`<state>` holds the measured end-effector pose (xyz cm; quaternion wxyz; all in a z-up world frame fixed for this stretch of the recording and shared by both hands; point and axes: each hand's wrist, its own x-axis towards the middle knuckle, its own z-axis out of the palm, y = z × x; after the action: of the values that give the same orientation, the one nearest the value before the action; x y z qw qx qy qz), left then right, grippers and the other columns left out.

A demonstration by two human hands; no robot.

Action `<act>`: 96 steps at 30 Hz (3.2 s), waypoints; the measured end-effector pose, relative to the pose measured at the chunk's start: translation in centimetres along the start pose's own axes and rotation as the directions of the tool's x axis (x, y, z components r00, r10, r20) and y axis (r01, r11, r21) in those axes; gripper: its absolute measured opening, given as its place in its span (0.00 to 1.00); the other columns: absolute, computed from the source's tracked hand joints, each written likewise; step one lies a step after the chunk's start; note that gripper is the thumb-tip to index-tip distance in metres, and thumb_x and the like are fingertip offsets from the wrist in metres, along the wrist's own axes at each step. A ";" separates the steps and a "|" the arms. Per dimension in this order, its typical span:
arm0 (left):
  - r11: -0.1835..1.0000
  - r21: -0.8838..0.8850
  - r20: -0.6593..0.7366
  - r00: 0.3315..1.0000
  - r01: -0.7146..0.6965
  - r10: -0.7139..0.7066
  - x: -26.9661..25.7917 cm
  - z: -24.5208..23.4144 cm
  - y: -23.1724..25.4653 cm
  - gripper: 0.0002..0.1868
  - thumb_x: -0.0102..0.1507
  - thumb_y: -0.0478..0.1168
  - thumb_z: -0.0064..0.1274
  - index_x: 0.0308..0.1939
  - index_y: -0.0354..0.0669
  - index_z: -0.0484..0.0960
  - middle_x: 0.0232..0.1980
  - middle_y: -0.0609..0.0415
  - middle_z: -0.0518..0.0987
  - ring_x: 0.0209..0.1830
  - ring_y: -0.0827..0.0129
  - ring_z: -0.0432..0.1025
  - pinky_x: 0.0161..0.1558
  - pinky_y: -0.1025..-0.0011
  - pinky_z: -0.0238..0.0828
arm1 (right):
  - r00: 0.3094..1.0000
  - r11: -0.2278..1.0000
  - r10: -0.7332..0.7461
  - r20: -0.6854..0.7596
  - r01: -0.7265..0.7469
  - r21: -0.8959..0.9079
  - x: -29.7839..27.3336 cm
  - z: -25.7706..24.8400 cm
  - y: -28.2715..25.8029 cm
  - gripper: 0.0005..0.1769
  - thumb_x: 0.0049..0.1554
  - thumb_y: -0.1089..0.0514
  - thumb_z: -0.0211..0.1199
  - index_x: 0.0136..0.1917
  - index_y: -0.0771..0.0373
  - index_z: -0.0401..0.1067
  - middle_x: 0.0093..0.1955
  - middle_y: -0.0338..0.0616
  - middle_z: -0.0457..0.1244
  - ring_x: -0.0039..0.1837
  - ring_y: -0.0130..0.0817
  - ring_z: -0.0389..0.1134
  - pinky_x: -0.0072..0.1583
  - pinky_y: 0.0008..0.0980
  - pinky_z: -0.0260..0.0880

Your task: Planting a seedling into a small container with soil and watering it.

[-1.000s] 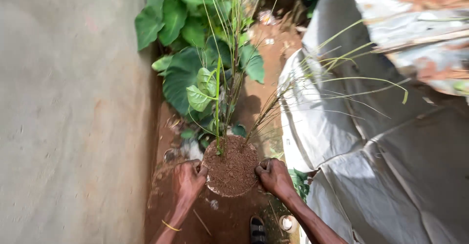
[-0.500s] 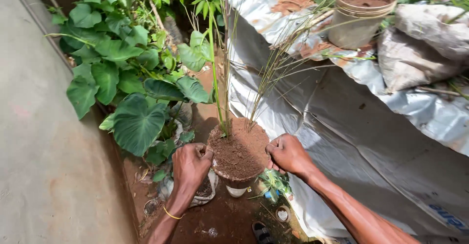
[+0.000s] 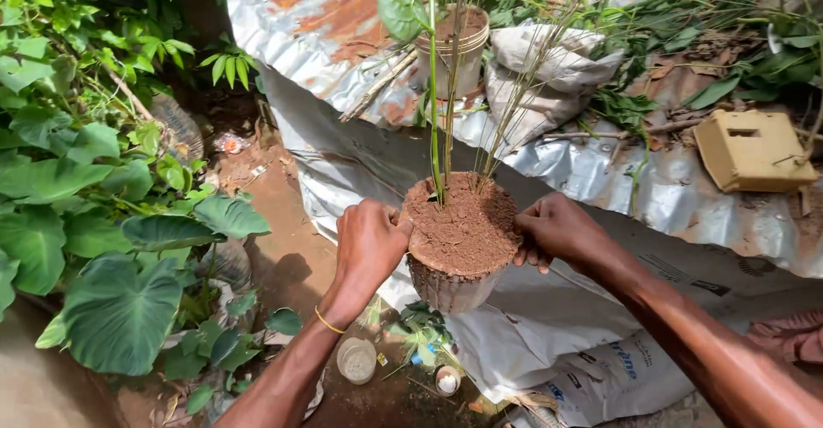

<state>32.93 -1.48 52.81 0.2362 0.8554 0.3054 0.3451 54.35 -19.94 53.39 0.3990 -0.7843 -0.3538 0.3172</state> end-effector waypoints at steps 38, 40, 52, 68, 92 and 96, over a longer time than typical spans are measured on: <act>0.914 -0.234 0.200 0.903 -0.332 0.380 24.1 36.7 23.2 0.15 0.49 0.30 0.52 0.08 0.44 0.68 0.13 0.44 0.70 0.13 0.63 0.64 0.26 0.58 0.68 | 0.852 0.971 0.189 -0.489 -0.086 0.225 6.7 -34.6 15.0 0.19 0.66 0.61 0.53 0.46 0.85 0.70 0.32 0.68 0.67 0.27 0.46 0.70 0.30 0.40 0.77; 0.895 -0.228 0.129 0.899 -0.384 0.419 24.8 37.5 22.9 0.16 0.47 0.29 0.53 0.07 0.46 0.68 0.11 0.47 0.67 0.12 0.64 0.62 0.26 0.59 0.66 | 0.851 0.972 0.169 -0.498 -0.058 0.230 7.1 -34.7 14.7 0.20 0.66 0.61 0.53 0.47 0.87 0.69 0.32 0.68 0.66 0.27 0.47 0.70 0.30 0.40 0.77; 0.915 -0.243 0.199 0.907 -0.320 0.370 26.7 41.1 21.3 0.17 0.48 0.28 0.50 0.08 0.49 0.67 0.11 0.57 0.64 0.12 0.74 0.56 0.22 0.68 0.62 | 0.831 0.977 0.182 -0.526 -0.093 0.191 8.1 -35.2 14.6 0.17 0.65 0.64 0.54 0.51 0.88 0.68 0.37 0.73 0.65 0.28 0.47 0.72 0.31 0.39 0.78; 0.961 -0.258 0.401 0.894 -0.101 0.201 24.7 35.5 21.8 0.11 0.57 0.42 0.60 0.21 0.43 0.87 0.21 0.52 0.83 0.20 0.73 0.77 0.35 0.71 0.78 | 0.834 0.980 0.198 -0.515 -0.157 0.124 7.7 -35.1 14.4 0.19 0.64 0.60 0.57 0.57 0.82 0.71 0.33 0.68 0.69 0.27 0.45 0.72 0.31 0.39 0.78; 0.960 -0.280 0.499 0.854 -0.002 0.147 24.2 33.7 21.3 0.08 0.59 0.46 0.61 0.30 0.49 0.92 0.27 0.58 0.86 0.24 0.79 0.79 0.38 0.73 0.76 | 0.865 0.973 0.207 -0.457 -0.134 0.186 5.9 -35.6 14.1 0.24 0.65 0.55 0.54 0.63 0.80 0.69 0.52 0.67 0.70 0.35 0.44 0.75 0.37 0.39 0.81; 0.959 -0.283 0.469 0.867 -0.030 0.166 23.8 33.0 21.3 0.08 0.58 0.46 0.62 0.32 0.49 0.92 0.27 0.56 0.86 0.26 0.74 0.79 0.37 0.71 0.75 | 0.856 0.976 0.190 -0.480 -0.111 0.188 6.1 -35.7 14.9 0.25 0.65 0.55 0.54 0.65 0.81 0.68 0.57 0.65 0.68 0.37 0.45 0.76 0.37 0.40 0.82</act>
<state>78.53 -6.48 55.06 0.4002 0.8896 0.1425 0.1675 90.02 -35.74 56.56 0.5092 -0.8316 -0.1514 0.1621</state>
